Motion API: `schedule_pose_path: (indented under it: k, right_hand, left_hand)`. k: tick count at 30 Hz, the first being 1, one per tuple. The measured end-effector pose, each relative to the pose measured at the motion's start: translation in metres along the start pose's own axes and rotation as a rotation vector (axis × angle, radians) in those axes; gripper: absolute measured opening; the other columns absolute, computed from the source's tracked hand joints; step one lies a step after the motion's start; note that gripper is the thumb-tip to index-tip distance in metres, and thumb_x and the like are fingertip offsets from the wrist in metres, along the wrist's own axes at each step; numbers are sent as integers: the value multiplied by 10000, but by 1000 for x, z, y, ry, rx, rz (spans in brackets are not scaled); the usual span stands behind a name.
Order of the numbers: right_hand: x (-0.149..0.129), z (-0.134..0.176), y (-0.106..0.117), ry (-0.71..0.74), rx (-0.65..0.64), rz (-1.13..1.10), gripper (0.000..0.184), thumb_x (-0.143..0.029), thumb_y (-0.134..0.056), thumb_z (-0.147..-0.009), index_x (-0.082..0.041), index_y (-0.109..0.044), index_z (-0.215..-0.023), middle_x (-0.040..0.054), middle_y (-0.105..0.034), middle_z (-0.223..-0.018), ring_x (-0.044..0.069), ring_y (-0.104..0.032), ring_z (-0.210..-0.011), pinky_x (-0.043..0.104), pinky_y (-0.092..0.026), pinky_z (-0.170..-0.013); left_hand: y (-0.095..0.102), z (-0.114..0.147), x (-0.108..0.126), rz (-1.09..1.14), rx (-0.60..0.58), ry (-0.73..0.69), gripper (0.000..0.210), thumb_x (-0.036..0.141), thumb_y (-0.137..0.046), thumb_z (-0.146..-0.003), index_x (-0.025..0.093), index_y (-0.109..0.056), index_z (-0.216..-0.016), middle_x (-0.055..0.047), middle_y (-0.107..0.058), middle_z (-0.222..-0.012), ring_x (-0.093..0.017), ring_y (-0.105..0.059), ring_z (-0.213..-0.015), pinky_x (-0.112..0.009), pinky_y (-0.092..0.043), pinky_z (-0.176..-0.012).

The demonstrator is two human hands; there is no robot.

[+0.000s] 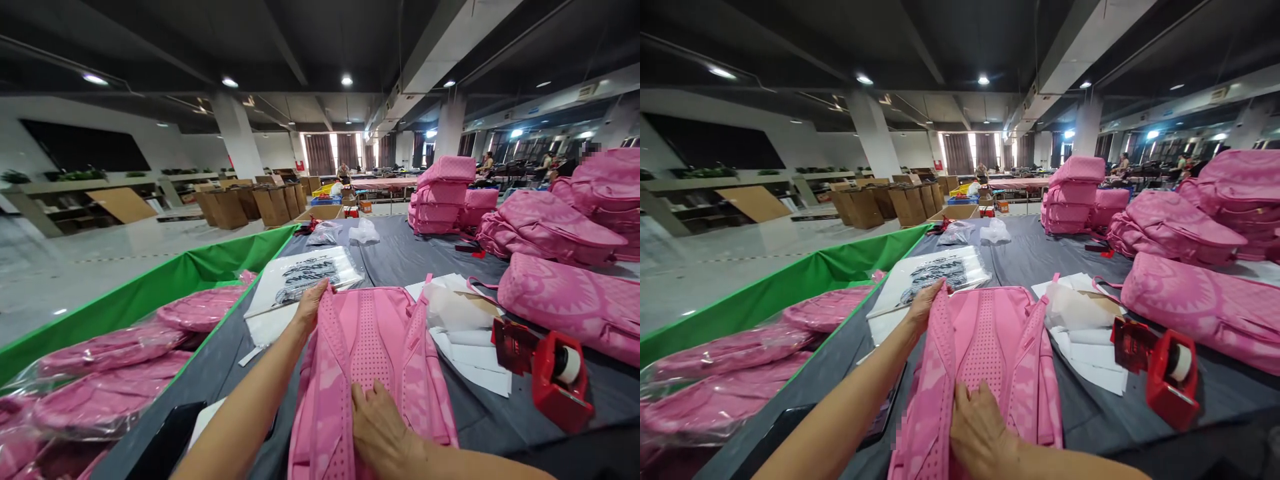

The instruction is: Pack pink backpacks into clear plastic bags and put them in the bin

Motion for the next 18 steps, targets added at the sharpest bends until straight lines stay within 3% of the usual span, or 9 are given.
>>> schedule_pose_path:
  k: [2, 5, 6, 8, 10, 12, 15, 18]
  right_hand:
    - [3, 14, -6, 56, 1, -60, 63, -188, -693, -867, -164, -702, -809, 129, -714, -868, 244, -615, -778, 381, -543, -682]
    - [29, 34, -2, 161, -85, -243, 118, -288, -741, -862, -185, -712, -812, 91, -738, -925, 219, -643, -854, 316, -555, -739]
    - [45, 38, 6, 148, -111, -351, 120, -308, -717, -883, -194, -726, -847, 82, -743, -955, 208, -658, -896, 299, -556, -784]
    - [86, 43, 29, -13, -112, -599, 167, -305, -612, -939, -212, -750, -951, 69, -752, -1006, 189, -685, -957, 276, -550, -841]
    - [132, 43, 54, -291, -24, -766, 274, -312, -527, -957, -213, -752, -1077, 72, -766, -999, 187, -711, -904, 283, -559, -806]
    - [169, 39, 70, -507, 102, -797, 344, -394, -520, -942, -205, -751, -1113, 82, -775, -962, 212, -717, -819, 319, -565, -748]
    - [187, 27, 67, -585, 195, -803, 372, -480, -540, -898, -199, -767, -987, 83, -772, -881, 229, -704, -742, 339, -553, -692]
    - [171, 15, 47, -539, 162, -835, 341, -446, -520, -897, -200, -756, -912, 80, -767, -867, 231, -707, -772, 335, -541, -723]
  left_hand:
    - [-20, -5, -18, -125, -17, -59, 468, 620, -767, -753, 172, -635, -724, -34, -598, -721, -192, -576, -687, -344, -510, -689]
    - [-48, -5, -43, -302, 13, -173, 407, 435, -857, -676, 192, -537, -610, -29, -562, -837, -215, -575, -860, -377, -496, -882]
    - [-55, -4, -49, -353, 27, -209, 399, 377, -868, -657, 195, -517, -605, -32, -561, -890, -223, -569, -921, -385, -477, -945]
    - [-60, -1, -56, -435, 40, -262, 321, 304, -861, -657, 197, -560, -689, -36, -569, -990, -234, -558, -1014, -392, -444, -1021]
    - [-54, -2, -54, -499, 53, -296, 289, 272, -846, -682, 205, -632, -864, -42, -584, -1066, -242, -552, -1079, -389, -425, -1053]
    - [-37, -8, -47, -555, 103, -303, 314, 277, -808, -746, 220, -658, -1016, -66, -594, -1142, -260, -535, -1157, -399, -391, -1092]
    - [-3, -28, -38, -621, 257, -224, 207, 309, -694, -858, 222, -673, -1044, -135, -574, -1261, -337, -466, -1286, -490, -328, -1131]
    - [17, -50, -42, -634, 314, -85, 115, 317, -709, -834, 206, -682, -830, -175, -622, -1184, -409, -479, -1275, -553, -370, -1057]
Point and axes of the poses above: each hand's wrist, its own z-axis away from the middle knuckle, its own y-axis out of the back of the hand, x = y × z, the point moved 3 cm from there along -z, towards the middle knuckle
